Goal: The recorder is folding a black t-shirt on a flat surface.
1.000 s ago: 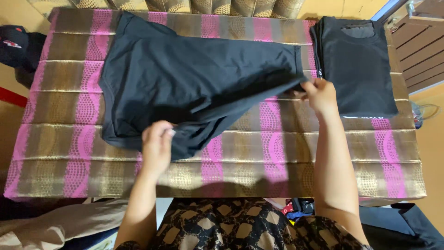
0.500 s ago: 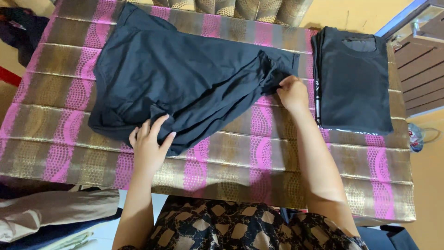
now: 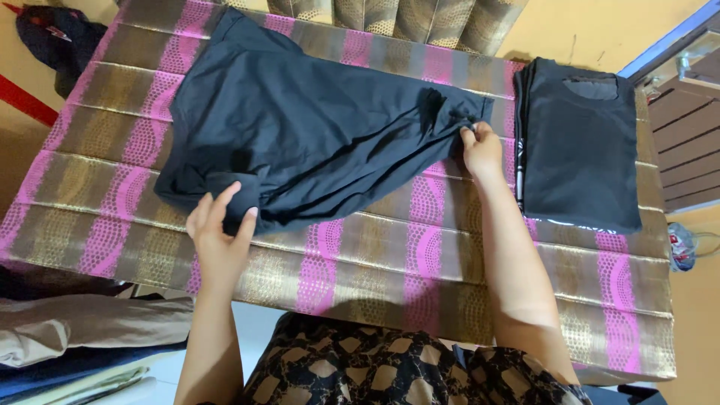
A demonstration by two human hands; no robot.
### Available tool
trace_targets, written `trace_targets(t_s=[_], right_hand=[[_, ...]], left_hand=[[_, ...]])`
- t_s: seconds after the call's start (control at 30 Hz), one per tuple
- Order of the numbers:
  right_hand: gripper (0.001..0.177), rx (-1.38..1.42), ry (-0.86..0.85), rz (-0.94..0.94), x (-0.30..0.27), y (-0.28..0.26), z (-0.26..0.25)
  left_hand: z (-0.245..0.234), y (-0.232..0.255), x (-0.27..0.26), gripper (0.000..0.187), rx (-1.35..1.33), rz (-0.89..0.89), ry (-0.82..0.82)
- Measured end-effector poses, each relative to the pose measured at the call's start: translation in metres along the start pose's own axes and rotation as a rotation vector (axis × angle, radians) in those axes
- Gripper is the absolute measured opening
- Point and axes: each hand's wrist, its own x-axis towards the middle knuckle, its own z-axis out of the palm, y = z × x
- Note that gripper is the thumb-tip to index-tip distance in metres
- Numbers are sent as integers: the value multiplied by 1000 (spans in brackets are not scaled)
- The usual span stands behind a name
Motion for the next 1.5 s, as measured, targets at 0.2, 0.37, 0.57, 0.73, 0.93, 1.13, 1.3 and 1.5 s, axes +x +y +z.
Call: trace_targets(t_s=[0.2, 0.37, 0.57, 0.73, 0.93, 1.13, 1.3, 1.5], right_hand=[[13, 598, -130, 315, -11, -13, -17], [14, 824, -247, 473, -23, 28, -33], [12, 1004, -180, 571, -73, 20, -52], [16, 860, 140, 386, -130, -7, -92], [14, 543, 296, 247, -230, -10, -147], [24, 378, 136, 387, -304, 15, -132], [17, 675, 142, 475, -322, -6, -115], [22, 855, 274, 371, -317, 35, -132]], left_hand=[[-41, 9, 5, 48, -221, -10, 45], [-57, 1, -2, 44, -307, 23, 33], [-74, -4, -16, 44, -305, 100, -2], [-93, -7, -30, 43, -420, 67, -39], [-114, -24, -67, 39, -386, 78, -23], [-109, -54, -105, 36, -265, 105, -79], [-100, -68, -118, 36, -284, 137, -113], [-128, -65, -112, 33, -577, 55, -19]])
